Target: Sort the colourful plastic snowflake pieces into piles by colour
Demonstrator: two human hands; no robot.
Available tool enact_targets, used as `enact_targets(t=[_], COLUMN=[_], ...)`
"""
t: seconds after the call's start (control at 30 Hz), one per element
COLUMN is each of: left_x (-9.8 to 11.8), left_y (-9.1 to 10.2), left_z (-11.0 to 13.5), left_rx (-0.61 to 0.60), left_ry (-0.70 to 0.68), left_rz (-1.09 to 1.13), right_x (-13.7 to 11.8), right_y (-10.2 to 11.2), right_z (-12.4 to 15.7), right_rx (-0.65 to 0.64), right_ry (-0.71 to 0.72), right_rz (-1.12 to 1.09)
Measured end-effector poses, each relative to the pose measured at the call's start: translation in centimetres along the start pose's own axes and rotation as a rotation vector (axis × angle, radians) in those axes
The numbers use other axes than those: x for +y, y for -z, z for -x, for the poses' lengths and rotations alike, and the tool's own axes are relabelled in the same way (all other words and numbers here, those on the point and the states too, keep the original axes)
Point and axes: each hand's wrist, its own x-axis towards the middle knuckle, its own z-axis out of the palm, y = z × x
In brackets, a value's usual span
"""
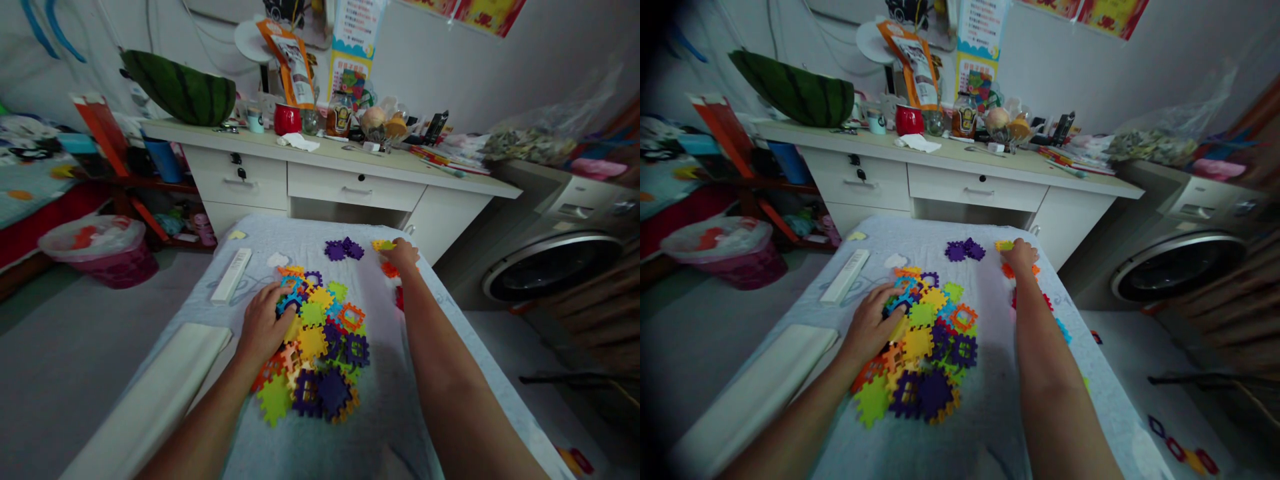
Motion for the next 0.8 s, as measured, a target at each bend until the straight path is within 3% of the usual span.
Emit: enact_targets(t=[0.2,0.37,0.5,0.67,0.8], left_x=[-0.1,-0.3,-0.3,-0.2,-0.2], left_y=[-0.1,-0.3,-0.3,-0.3,-0.3], left_z=[0.0,-0.1,-0.1,-0.1,-0.2], left_rx=[0.004,0.019,0.019,0.017,0.016], left_ry=[-0.009,-0.044,-0.044,-0.042,-0.024], left_rz=[-0.025,-0.019,-0.033,-0.037,-0.041], right_x=[3.3,7.4,10.1,13.8,16.8], right_y=[3.9,7.7,10.0,10.7,10.5], right_z=[0.2,3.8,8.2,13.9,18.1], right_rx=[-0.027,-0.003,-0.099,-0.246,-0.220], right_ry=[0.133,0.240,0.304,0.368,0.382], right_rz=[-0.458,-0.576,-0.553,-0.406,-0.293])
